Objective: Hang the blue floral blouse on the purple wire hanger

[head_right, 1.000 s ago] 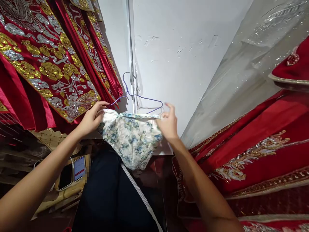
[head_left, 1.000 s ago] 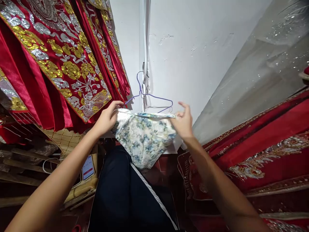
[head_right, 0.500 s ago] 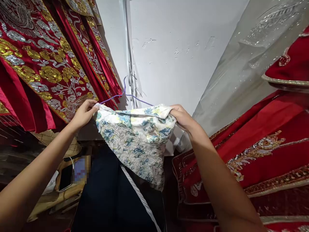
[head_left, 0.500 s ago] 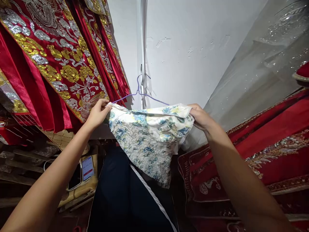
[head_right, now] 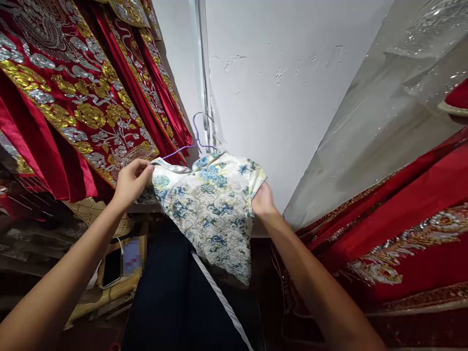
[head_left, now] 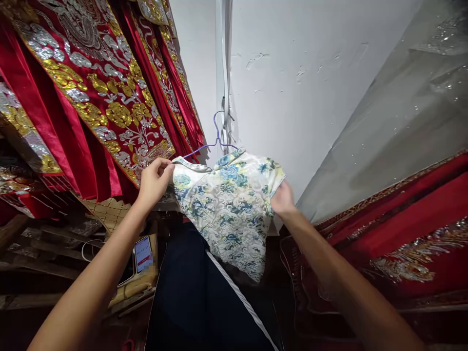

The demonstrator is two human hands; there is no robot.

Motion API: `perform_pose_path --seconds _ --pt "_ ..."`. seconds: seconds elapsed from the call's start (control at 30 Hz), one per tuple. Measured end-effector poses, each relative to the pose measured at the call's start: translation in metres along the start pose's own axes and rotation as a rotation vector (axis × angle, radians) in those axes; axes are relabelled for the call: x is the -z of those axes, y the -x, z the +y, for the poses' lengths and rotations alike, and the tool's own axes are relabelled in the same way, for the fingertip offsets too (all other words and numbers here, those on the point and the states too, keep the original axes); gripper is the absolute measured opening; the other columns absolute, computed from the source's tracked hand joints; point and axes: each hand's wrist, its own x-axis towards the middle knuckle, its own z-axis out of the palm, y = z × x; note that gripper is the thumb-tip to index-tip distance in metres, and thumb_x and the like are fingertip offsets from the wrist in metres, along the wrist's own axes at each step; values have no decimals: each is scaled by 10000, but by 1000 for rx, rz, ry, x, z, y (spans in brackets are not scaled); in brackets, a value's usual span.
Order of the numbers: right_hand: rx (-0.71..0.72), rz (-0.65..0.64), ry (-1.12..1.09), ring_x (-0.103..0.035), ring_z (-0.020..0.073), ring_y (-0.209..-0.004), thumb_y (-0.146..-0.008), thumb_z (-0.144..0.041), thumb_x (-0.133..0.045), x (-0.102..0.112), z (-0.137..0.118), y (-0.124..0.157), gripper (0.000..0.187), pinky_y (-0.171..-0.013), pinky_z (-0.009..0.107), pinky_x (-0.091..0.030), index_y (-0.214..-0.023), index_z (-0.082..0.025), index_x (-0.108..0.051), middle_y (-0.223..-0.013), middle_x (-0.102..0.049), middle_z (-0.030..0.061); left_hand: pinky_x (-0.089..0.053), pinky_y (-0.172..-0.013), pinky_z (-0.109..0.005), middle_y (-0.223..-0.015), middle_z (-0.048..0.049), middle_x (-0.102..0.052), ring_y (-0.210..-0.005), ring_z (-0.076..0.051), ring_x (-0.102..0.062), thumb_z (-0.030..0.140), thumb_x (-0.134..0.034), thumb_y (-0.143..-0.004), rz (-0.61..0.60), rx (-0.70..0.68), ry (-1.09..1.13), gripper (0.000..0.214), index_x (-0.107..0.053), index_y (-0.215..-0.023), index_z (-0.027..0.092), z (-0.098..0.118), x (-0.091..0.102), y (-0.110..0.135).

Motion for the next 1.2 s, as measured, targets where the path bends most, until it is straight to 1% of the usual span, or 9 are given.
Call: perform_pose_path --seconds 0.2,0.3,0.43,0.53,0.6,0.77,0.9,1.07,1.2 --pt "4 -104 -188 -603 317 -1210 -941 -652 -8 21 -62 -22 908 -842 519 -452 -1251 -72 -633 -1306 -629 210 -442 -728 -262 -898 -40 -676 -810 -175 -590 424 -486 -958 13 -20 89 316 -654 -1003 160 18 -9 2" --pt "29 -205 -143 -598 297 -1228 -894 -763 -74 6 -102 -13 914 -900 498 -475 -1331 -154 -598 -1298 -651 166 -433 -749 -266 -916 -37 -679 -830 -176 -593 460 -510 -954 25 -30 99 331 -657 -1030 173 23 -12 -4" --pt "-13 -861 -144 -600 340 -1217 -665 -950 -403 -17 -118 16 1040 -913 480 -519 -1256 -133 -660 -1185 -700 176 -435 -717 -263 -838 -28 -675 -749 -165 -588 456 -599 -909 -32 -34 161 290 -671 -938 176 25 -15 3" --pt "-50 -1226 130 -602 327 -1221 -727 -730 -650 -30 -102 34 785 -986 447 -501 -1274 -167 -661 -1230 -686 151 -439 -715 -258 -811 -30 -670 -761 -164 -594 463 -535 -951 -103 -90 280 328 -692 -888 182 32 -20 22" --pt "18 -1012 421 -544 305 -1297 -833 -520 -660 -40 -80 42 634 -1076 462 -437 -1389 -230 -570 -1381 -599 126 -438 -717 -259 -804 -29 -664 -761 -160 -590 482 -510 -965 -135 -131 355 365 -715 -901 187 43 -27 38" --pt "438 -513 832 -184 342 -1514 -783 -292 -686 -77 -23 55 1011 -1218 568 -197 -1609 -216 -107 -1647 -180 137 -455 -686 -253 -700 -24 -590 -680 -140 -562 552 -450 -980 -110 36 850 476 -712 -857 174 87 -47 64" --pt "693 -369 880 -323 391 -1416 -795 -314 -637 -94 -19 61 868 -1181 618 -191 -1561 -161 -259 -1469 -409 193 -510 -715 -243 -746 -16 -609 -692 -126 -600 534 -535 -950 -145 308 1291 370 -670 -916 191 109 -50 64" --pt "536 -224 887 -523 339 -1075 -703 -350 -705 -58 -35 56 771 -953 500 -428 -1433 -236 -485 -1167 -545 131 -449 -1063 -393 -1245 -100 -665 -1183 -243 -617 323 -783 -781 -436 417 1287 465 -629 -1203 202 63 -42 70" --pt "287 125 997 -513 354 -1091 -702 -363 -689 -1 -39 44 743 -948 501 -409 -1413 -267 -495 -1159 -526 126 -408 -1099 -514 -1167 -136 -716 -1255 -330 -583 574 -634 -858 -544 596 1249 479 -692 -1112 172 8 -45 103"
